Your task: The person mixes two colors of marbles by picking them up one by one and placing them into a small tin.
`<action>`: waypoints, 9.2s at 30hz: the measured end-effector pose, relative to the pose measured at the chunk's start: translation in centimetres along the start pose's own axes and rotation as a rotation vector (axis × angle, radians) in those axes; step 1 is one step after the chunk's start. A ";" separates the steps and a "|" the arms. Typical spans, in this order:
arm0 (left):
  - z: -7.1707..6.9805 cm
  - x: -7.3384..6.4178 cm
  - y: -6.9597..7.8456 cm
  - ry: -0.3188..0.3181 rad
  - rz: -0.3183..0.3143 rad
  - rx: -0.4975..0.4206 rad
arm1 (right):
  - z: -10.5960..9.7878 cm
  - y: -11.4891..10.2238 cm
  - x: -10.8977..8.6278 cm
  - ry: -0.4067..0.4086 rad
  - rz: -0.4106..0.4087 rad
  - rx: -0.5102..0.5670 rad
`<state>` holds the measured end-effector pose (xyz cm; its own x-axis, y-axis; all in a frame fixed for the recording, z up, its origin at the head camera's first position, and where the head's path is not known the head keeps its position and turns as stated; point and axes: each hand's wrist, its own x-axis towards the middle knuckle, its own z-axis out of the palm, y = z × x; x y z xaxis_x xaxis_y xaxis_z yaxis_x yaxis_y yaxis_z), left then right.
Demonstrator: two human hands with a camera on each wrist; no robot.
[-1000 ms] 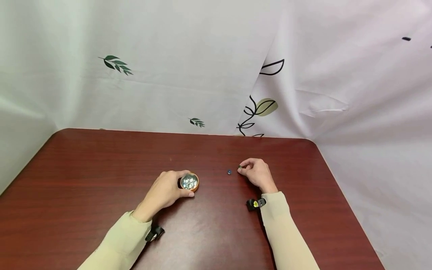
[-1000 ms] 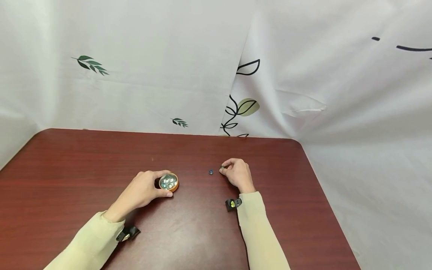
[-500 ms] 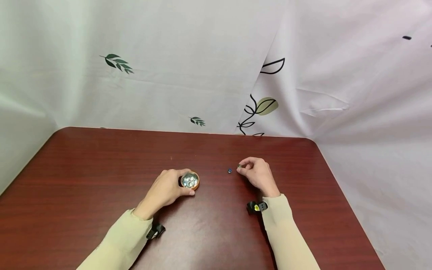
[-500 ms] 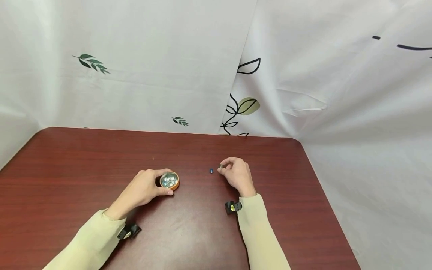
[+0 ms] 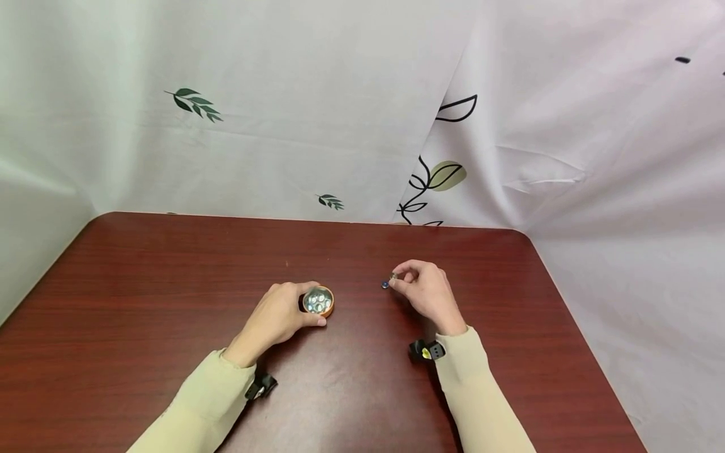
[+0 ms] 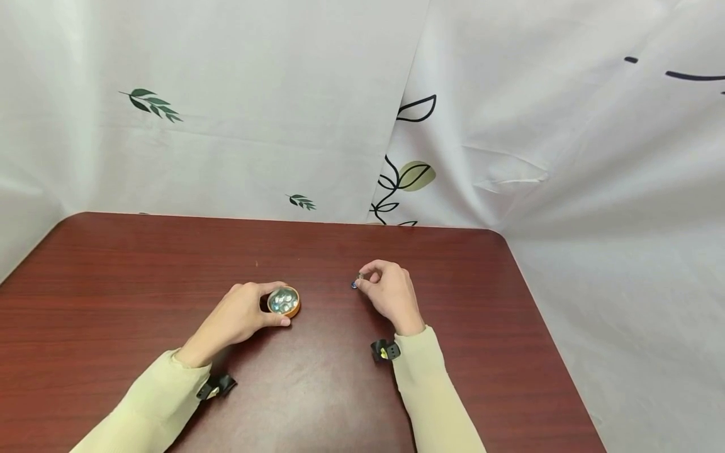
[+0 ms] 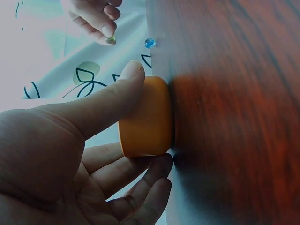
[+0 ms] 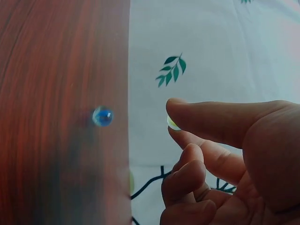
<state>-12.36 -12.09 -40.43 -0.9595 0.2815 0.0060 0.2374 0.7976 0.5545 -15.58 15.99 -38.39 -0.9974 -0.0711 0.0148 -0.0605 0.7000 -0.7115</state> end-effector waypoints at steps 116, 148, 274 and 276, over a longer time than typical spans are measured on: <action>-0.1 0.0 0.1 0.001 0.039 -0.004 | 7.4 -5.9 -1.6 -0.179 -0.225 -0.060; -0.2 0.0 0.3 -0.010 -0.008 -0.014 | 4.4 -3.9 -1.0 -0.121 -0.169 -0.021; 0.1 0.0 0.2 -0.010 -0.051 -0.013 | 2.9 1.1 1.1 -0.096 0.086 -0.041; 0.0 0.0 0.2 -0.008 -0.052 -0.014 | 3.0 1.1 1.0 -0.090 0.078 -0.036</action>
<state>-12.30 -11.95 -40.38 -0.9692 0.2446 -0.0297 0.1856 0.8038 0.5652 -16.54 14.53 -41.21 -0.9915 -0.0781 -0.1040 0.0140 0.7308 -0.6824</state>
